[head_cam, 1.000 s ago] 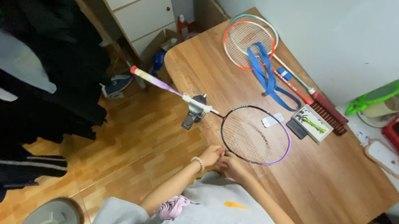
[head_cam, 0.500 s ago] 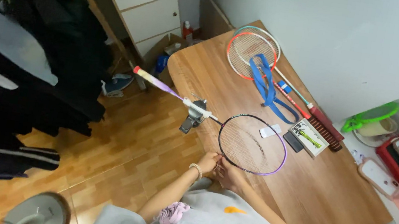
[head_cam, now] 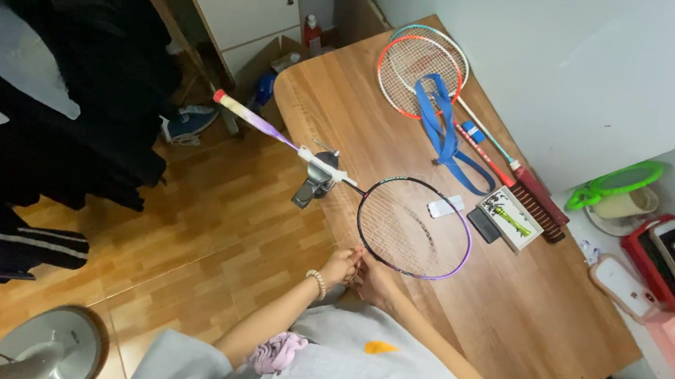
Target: The person is stringing a badminton racket that is clamped in a vise on a wooden table. They handle a blue stringing tool and a white string, threading the string through the racket frame and pulling it tight.
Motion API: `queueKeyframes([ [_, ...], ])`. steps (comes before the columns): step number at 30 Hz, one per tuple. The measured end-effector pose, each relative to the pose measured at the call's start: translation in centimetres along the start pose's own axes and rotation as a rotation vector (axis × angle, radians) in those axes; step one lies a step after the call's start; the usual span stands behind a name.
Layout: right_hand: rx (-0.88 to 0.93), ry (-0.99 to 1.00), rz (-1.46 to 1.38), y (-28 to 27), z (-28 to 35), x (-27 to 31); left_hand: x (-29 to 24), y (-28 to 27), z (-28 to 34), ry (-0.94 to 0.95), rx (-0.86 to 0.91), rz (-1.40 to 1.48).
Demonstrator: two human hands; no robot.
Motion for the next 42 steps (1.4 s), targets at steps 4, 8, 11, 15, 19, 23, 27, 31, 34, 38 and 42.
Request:
queueKeyframes([
  [4, -0.03, -0.026, -0.021, 1.6, 1.1, 0.4, 0.6, -0.6, -0.5, 0.181, -0.022, -0.027],
  [8, -0.201, -0.046, 0.064, -1.5, -0.8, -0.5, -0.3, -0.6, -0.1, 0.248, -0.139, -0.078],
  [11, -0.178, -0.151, 0.082, -3.7, -2.7, -1.4, 0.0, -1.1, -0.2, 0.323, -0.208, -0.206],
  [15, -0.128, -0.098, 0.031, -0.6, -1.0, -1.4, -1.1, -0.8, 1.5, 0.288, -0.263, -0.249],
  [19, -0.102, -0.058, 0.031, 0.6, -1.1, -1.4, -2.4, -0.5, 2.4, 0.354, -0.301, -0.292],
  [23, -0.128, -0.112, 0.066, 0.9, -0.3, -1.1, 0.3, -1.9, 1.0, 0.259, -0.233, -0.201],
  [27, -0.061, -0.223, 0.052, -2.0, -3.8, -2.9, 2.1, -3.7, 0.1, 0.177, 0.01, -0.075],
  [31, 0.041, -0.304, 0.145, 0.4, -1.7, -0.5, -2.7, -1.0, 5.6, 0.39, 0.028, -0.412],
  [34, -0.078, -0.292, 0.065, 2.1, 0.7, 1.2, -4.0, -1.1, 8.7, 0.396, -0.01, -0.093],
  [38, 0.067, -0.21, -0.323, 4.0, 1.3, 0.6, -3.4, -1.8, 11.8, 0.221, 0.025, 0.258],
  [42, 0.458, -0.196, -0.524, 6.4, 2.1, 1.4, -1.8, -1.9, 12.5, 0.129, 0.127, 0.525],
])
Point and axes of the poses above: each hand's wrist, its own z-axis away from the middle knuckle, its own y-axis out of the palm, x = y × z, the point moved 8 cm from there along -z, towards the middle knuckle, and after that the axes turned 2 degrees about x, right-handed, at the moved point
